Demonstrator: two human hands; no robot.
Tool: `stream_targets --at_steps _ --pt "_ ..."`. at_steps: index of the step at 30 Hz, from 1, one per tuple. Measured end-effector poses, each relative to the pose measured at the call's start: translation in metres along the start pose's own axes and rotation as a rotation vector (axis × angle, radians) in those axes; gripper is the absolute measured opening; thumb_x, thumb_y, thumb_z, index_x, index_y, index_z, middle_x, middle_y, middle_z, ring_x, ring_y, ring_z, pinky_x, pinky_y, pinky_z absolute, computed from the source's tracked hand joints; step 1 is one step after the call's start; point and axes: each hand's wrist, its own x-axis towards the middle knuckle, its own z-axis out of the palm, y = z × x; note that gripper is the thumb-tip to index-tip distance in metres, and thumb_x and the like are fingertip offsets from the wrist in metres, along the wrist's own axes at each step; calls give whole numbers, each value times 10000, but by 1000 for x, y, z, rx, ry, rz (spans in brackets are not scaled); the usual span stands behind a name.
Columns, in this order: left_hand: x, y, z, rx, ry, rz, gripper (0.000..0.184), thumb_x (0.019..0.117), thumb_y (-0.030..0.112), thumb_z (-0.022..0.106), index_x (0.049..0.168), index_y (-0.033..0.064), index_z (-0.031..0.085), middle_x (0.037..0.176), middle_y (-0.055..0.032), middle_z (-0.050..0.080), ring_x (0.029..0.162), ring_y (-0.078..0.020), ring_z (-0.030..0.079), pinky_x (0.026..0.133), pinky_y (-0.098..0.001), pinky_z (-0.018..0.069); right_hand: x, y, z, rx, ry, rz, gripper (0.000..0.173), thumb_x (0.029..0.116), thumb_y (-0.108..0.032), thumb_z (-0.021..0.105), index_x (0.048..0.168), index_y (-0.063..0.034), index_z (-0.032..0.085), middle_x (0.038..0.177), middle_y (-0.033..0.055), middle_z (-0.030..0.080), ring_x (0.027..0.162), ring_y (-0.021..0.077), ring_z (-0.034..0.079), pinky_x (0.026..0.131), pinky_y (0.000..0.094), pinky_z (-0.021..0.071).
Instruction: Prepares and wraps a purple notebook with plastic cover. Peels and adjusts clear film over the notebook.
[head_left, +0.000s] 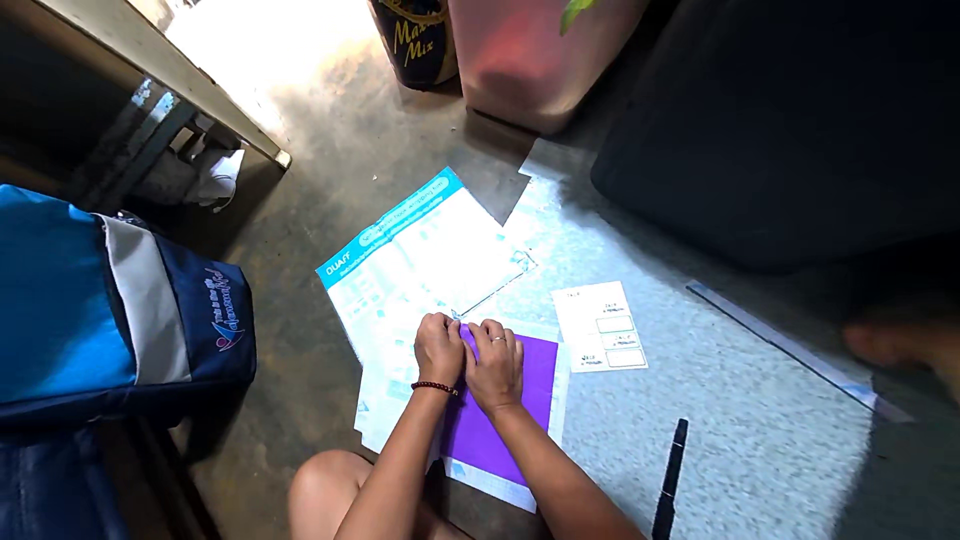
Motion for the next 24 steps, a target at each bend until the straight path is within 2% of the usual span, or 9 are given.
stream_targets --at_steps 3,6,19,24 --pt "5 3 -7 57 -122 -13 256 1059 136 515 1117 -70 656 1127 -214 643 1106 -309 629 997 -427 490 0 -1 -2 -5 -19 2 236 918 -130 670 1098 -14 769 1095 211 704 950 393 671 809 539 503" --pt "9 4 -13 89 -186 -10 255 1063 120 504 1142 -81 637 1153 -228 632 1126 -310 620 1015 -417 480 0 0 -1 -13 -11 -8 236 917 -140 673 1089 -10 770 1084 217 704 933 397 674 795 537 506" --pt "16 -4 -15 43 -198 29 222 1049 80 517 1102 -89 652 1103 -229 648 1065 -299 635 985 -411 492 -1 1 -1 6 -32 -12 254 931 -158 664 1103 0 766 1110 225 702 950 409 672 803 547 504" --pt "18 -12 -22 -60 -166 7 200 1037 70 536 1056 -75 672 993 -182 659 929 -225 634 880 -359 504 0 1 -1 -4 -29 -20 244 931 -156 666 1097 -9 769 1086 216 702 927 400 669 787 533 501"
